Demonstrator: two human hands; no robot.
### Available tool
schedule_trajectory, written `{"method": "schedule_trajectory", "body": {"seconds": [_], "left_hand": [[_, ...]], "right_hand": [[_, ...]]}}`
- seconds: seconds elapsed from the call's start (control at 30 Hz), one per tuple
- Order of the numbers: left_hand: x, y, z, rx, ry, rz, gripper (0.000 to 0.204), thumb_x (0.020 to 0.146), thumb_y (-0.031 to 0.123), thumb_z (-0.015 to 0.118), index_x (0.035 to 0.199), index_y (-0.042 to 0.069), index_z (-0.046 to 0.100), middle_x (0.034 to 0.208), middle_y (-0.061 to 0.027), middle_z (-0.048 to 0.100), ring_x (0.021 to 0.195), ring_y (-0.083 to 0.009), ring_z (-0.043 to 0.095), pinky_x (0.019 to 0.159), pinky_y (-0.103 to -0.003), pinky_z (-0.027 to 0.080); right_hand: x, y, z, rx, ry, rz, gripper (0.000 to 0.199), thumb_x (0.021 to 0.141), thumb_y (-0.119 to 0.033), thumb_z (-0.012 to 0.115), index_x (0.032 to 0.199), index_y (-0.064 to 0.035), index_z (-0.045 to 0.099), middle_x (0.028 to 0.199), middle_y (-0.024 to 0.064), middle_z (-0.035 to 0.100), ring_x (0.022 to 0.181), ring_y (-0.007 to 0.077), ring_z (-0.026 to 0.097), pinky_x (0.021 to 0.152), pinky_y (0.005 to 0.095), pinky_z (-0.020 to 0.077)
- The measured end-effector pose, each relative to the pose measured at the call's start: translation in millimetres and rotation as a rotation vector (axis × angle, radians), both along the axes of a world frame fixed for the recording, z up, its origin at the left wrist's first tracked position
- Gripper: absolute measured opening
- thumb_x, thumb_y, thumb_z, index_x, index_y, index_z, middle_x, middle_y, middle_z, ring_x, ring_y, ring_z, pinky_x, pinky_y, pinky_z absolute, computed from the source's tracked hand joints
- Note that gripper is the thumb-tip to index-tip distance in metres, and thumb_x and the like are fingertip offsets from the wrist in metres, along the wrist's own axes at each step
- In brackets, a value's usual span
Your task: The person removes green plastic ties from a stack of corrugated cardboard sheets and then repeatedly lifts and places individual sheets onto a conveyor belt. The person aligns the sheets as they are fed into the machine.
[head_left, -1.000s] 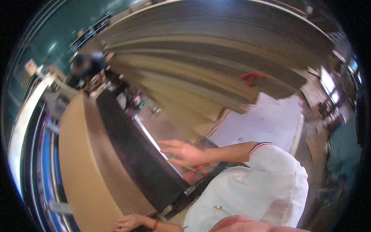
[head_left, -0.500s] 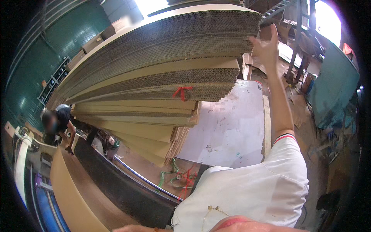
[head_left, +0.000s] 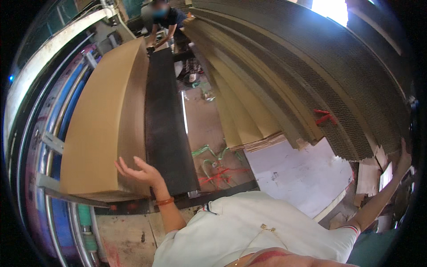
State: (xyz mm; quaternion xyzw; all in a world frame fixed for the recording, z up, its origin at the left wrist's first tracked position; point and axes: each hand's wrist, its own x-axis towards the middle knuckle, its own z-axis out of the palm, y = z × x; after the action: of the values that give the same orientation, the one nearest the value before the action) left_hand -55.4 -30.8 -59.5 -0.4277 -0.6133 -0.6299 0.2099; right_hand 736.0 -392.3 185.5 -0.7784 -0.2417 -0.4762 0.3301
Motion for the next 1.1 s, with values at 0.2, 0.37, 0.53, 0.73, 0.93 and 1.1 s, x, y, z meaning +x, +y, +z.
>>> {"method": "schedule_trajectory", "body": {"seconds": [0.2, 0.37, 0.53, 0.73, 0.93, 1.1], "left_hand": [[9.9, 22.8, 5.7, 0.088, -0.018, -0.072, 0.043, 0.096, 0.015, 0.052, 0.134, -0.002, 0.043, 0.146, -0.0216, 0.034, 0.137, -0.035, 0.032, 0.112, -0.05, 0.028], [21.0, 28.9, 7.2, 0.109, -0.062, -0.121, 0.043, 0.096, 0.016, 0.052, 0.135, -0.002, 0.044, 0.146, -0.0216, 0.035, 0.137, -0.0347, 0.034, 0.113, -0.049, 0.028], [31.0, 19.6, 19.8, 0.094, -0.094, -0.194, 0.042, 0.096, 0.015, 0.05, 0.133, -0.003, 0.044, 0.142, -0.0211, 0.041, 0.135, -0.0346, 0.037, 0.112, -0.049, 0.029], [35.0, 26.2, 99.7, 0.098, -0.598, -1.181, 0.049, 0.1, 0.032, 0.043, 0.138, 0.001, 0.042, 0.14, -0.0195, 0.047, 0.132, -0.0279, 0.043, 0.11, -0.046, 0.032], [38.7, 22.2, 266.7, -0.33, -0.918, -2.154, 0.08, 0.094, 0.065, 0.039, 0.141, 0.0, 0.04, 0.131, -0.0185, 0.056, 0.122, -0.0258, 0.053, 0.1, -0.042, 0.045], [69.4, 12.5, 322.4, -0.686, -0.731, -2.073, 0.049, 0.097, 0.039, 0.051, 0.124, -0.002, 0.054, 0.11, -0.0134, 0.066, 0.097, -0.0197, 0.065, 0.091, -0.033, 0.05]], "right_hand": [[1.2, 4.4, 30.7, -0.061, -0.199, -0.098, 0.042, 0.087, -0.041, 0.065, 0.127, -0.0307, 0.062, 0.128, 0.008, 0.062, 0.114, 0.0179, 0.061, 0.091, 0.0312, 0.0495], [-24.7, 9.0, 54.7, -0.006, -0.356, -0.458, 0.042, 0.08, -0.048, 0.071, 0.111, -0.0192, 0.071, 0.122, 0.005, 0.066, 0.102, 0.0156, 0.066, 0.084, 0.0295, 0.0514], [-145.8, 90.3, 52.4, 0.486, -0.663, 0.055, 0.035, 0.08, -0.042, 0.073, 0.095, -0.0104, 0.072, 0.107, 0.0081, 0.068, 0.093, 0.0185, 0.066, 0.08, 0.036, 0.0524], [-372.7, 200.8, 18.8, 0.524, -0.881, 0.602, 0.028, 0.078, -0.035, 0.072, 0.096, -0.0145, 0.072, 0.105, 0.0036, 0.065, 0.092, 0.0175, 0.062, 0.081, 0.0366, 0.0504], [-517.7, 245.6, 17.1, 0.494, -1.032, 0.862, 0.023, 0.075, -0.029, 0.071, 0.096, -0.0185, 0.071, 0.102, -0.0009, 0.062, 0.092, 0.0165, 0.058, 0.082, 0.0372, 0.0483], [-530.2, 237.3, -1.5, 0.365, -1.003, 0.971, 0.026, 0.075, -0.023, 0.07, 0.101, -0.0203, 0.072, 0.105, -0.0031, 0.062, 0.095, 0.0166, 0.057, 0.086, 0.0374, 0.0475]]}}
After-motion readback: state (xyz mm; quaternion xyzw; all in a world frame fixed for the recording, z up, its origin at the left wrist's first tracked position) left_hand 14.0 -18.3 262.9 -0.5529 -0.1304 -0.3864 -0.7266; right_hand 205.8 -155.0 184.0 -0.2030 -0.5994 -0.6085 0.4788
